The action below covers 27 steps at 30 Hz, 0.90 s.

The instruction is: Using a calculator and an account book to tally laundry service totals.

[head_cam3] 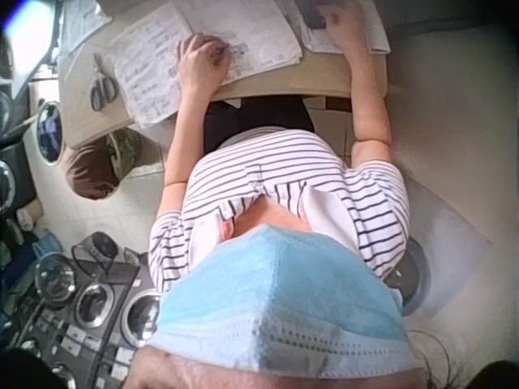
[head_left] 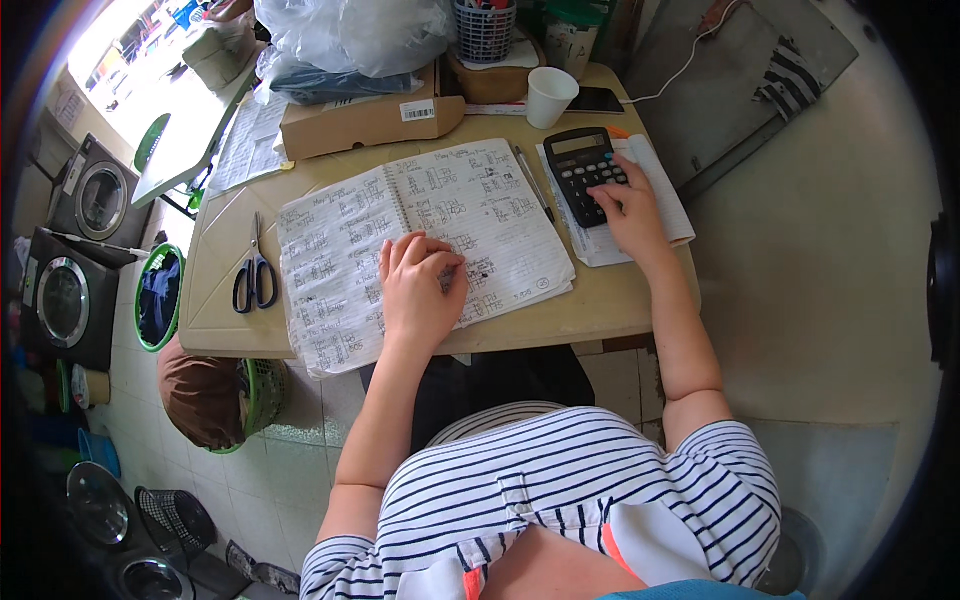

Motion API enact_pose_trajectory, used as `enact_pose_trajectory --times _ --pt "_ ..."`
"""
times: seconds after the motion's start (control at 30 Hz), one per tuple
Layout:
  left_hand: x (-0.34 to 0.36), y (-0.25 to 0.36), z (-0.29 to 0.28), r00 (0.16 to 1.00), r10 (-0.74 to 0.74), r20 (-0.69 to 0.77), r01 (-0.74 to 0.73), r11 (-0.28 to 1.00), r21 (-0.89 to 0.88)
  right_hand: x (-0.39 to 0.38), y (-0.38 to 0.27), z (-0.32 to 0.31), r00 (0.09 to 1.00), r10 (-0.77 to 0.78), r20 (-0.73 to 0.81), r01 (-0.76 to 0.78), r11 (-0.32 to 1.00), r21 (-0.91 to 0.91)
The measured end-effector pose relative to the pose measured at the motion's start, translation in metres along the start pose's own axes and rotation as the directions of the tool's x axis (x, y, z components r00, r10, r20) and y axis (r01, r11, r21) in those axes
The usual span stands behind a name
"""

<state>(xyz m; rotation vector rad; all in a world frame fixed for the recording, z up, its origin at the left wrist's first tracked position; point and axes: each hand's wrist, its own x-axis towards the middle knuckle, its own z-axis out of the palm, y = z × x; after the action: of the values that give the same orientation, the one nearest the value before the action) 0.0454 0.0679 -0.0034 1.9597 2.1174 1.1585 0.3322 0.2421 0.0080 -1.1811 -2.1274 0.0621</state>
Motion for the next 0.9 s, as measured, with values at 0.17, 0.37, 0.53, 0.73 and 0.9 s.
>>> enact_pose_trajectory --times 0.17,0.37,0.53,0.73,0.9 --pt "-0.001 -0.001 0.000 1.000 0.001 0.000 -0.001 1.000 -0.015 -0.003 0.007 -0.017 0.984 0.149 -0.101 -0.121 0.963 0.241" --pt "0.000 -0.002 -0.001 1.000 -0.001 0.012 0.001 1.000 -0.027 -0.023 0.015 -0.013 0.951 0.307 -0.047 -0.281 0.914 0.291" --pt "-0.001 -0.005 0.002 1.000 -0.008 0.008 0.009 0.999 -0.054 -0.023 0.027 -0.001 0.973 0.229 -0.017 -0.220 0.951 0.216" --pt "-0.001 -0.012 -0.002 0.999 0.019 0.051 -0.013 0.994 -0.107 -0.025 0.024 -0.003 0.962 0.273 -0.028 -0.259 0.937 0.236" --pt "0.001 -0.005 -0.008 0.996 0.024 0.086 -0.015 0.994 -0.106 -0.028 0.027 0.004 0.973 0.219 -0.066 -0.194 0.943 0.270"
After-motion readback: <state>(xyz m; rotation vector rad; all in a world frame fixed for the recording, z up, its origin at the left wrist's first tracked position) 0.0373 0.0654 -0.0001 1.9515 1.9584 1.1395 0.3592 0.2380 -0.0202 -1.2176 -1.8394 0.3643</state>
